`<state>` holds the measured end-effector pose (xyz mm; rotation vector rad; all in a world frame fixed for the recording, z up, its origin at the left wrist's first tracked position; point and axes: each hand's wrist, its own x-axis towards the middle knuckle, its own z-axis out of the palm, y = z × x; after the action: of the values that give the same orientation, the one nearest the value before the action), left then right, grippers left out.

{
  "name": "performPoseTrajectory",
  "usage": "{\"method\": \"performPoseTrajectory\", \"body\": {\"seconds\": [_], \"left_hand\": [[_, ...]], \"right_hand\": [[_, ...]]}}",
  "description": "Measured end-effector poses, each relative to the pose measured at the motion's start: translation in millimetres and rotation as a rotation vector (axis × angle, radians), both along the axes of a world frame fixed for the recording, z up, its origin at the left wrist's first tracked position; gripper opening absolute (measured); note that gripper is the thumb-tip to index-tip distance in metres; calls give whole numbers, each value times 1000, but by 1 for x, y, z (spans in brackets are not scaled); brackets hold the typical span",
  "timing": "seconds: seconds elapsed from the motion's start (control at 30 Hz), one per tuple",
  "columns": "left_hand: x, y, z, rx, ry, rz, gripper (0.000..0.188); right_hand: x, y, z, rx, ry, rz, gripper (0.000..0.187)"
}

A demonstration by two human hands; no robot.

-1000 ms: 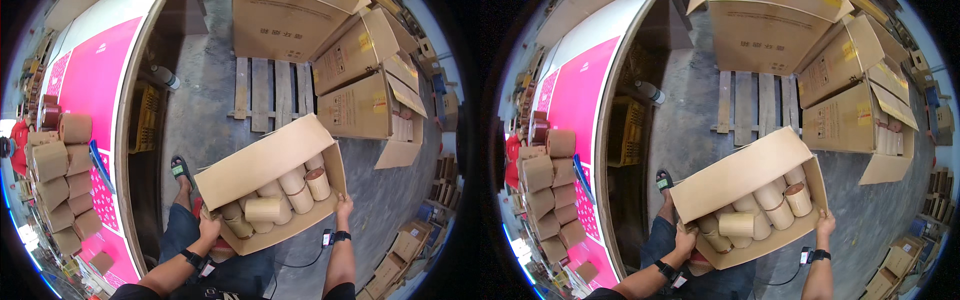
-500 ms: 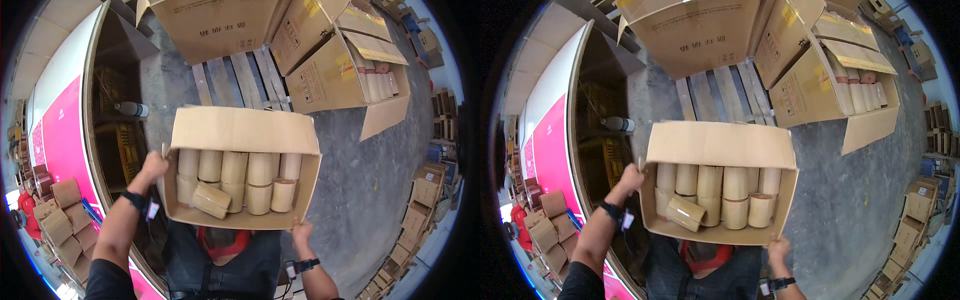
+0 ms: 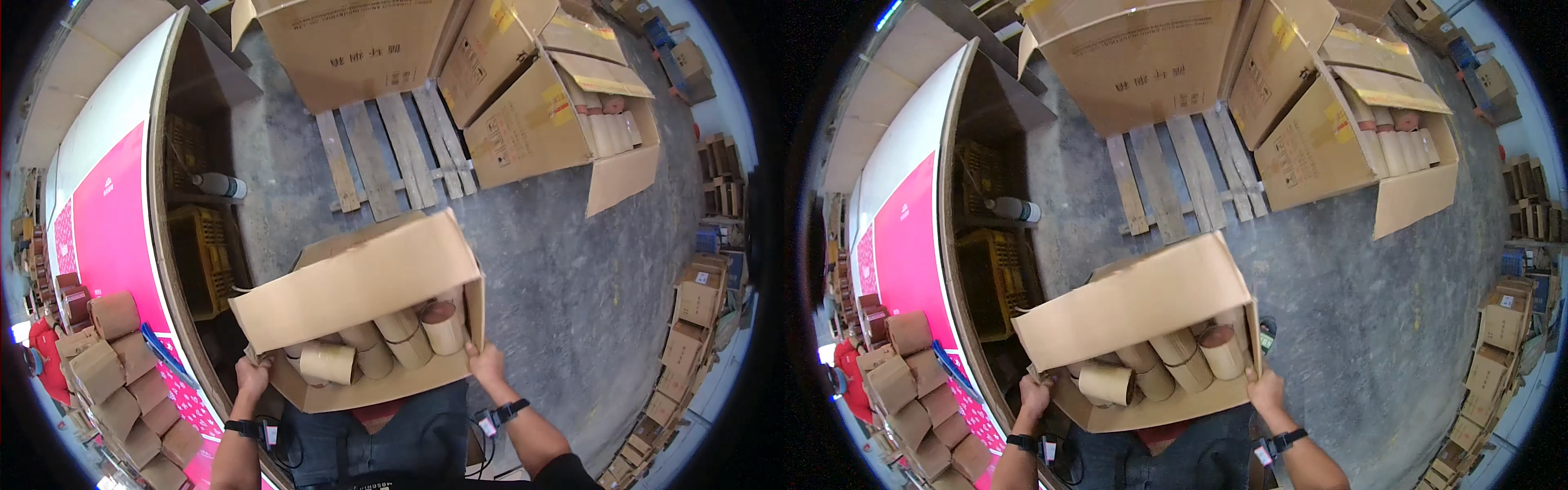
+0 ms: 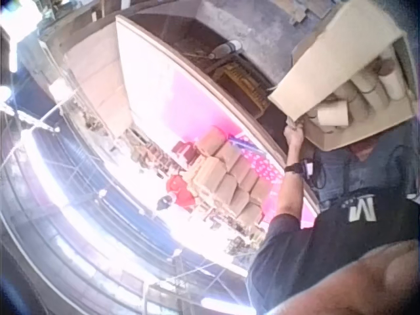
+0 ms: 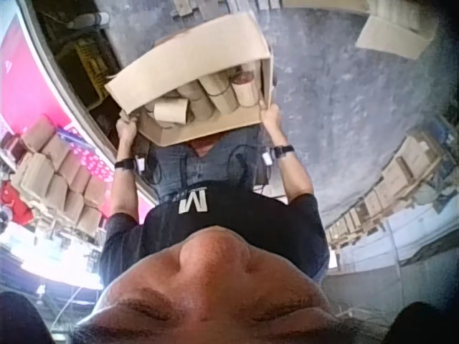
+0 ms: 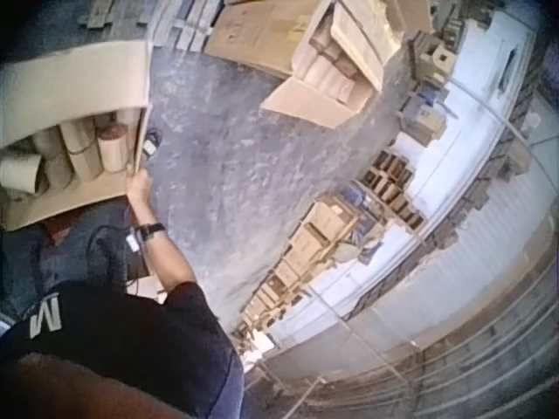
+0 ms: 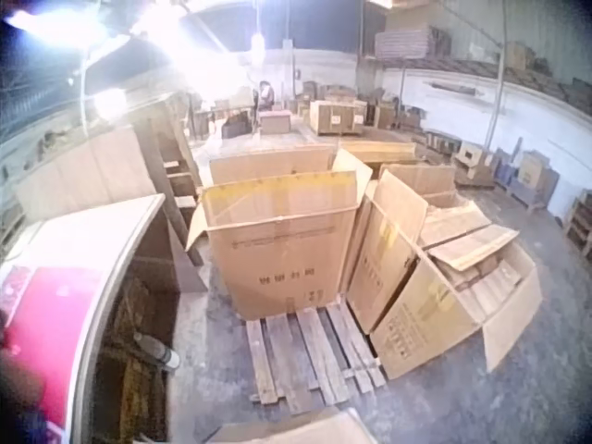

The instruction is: The person picks up brown cardboard tubes and wraps them with pieces of flat brown cardboard, using a blue utility knife to trim the cardboard and fit it into the center of the tubes.

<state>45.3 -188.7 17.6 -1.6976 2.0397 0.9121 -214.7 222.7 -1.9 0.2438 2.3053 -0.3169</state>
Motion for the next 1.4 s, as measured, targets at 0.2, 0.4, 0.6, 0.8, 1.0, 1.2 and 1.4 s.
{"method": "performPoseTrajectory", "body": {"seconds": [0.2, 0.4, 0.6, 0.8, 1.0, 1.2, 1.4], "left_hand": [[-103, -73, -20, -28, -7, -227, 30], [-203, -141, -18, -192, 77, -405, 35], [-163, -102, -17, -169, 8, -267, 51], [-103, -7, 34, -553, 593, -172, 52], [12, 138, 111, -217, 808, -336, 53], [195, 184, 179, -501, 597, -31, 44], [296, 216, 148, -708, 248, 100, 51]], "right_hand": [[-41, -22, -5, -57, 153, 178, 39], [-53, -45, -5, -270, -56, -237, 37], [-27, -20, -33, -282, 55, -245, 32], [-52, -24, -52, -308, 79, -194, 29], [-60, -23, -49, -448, -22, -117, 42], [-31, 50, -69, -808, -121, -541, 103], [48, 81, -168, -412, 13, 42, 46]]}}
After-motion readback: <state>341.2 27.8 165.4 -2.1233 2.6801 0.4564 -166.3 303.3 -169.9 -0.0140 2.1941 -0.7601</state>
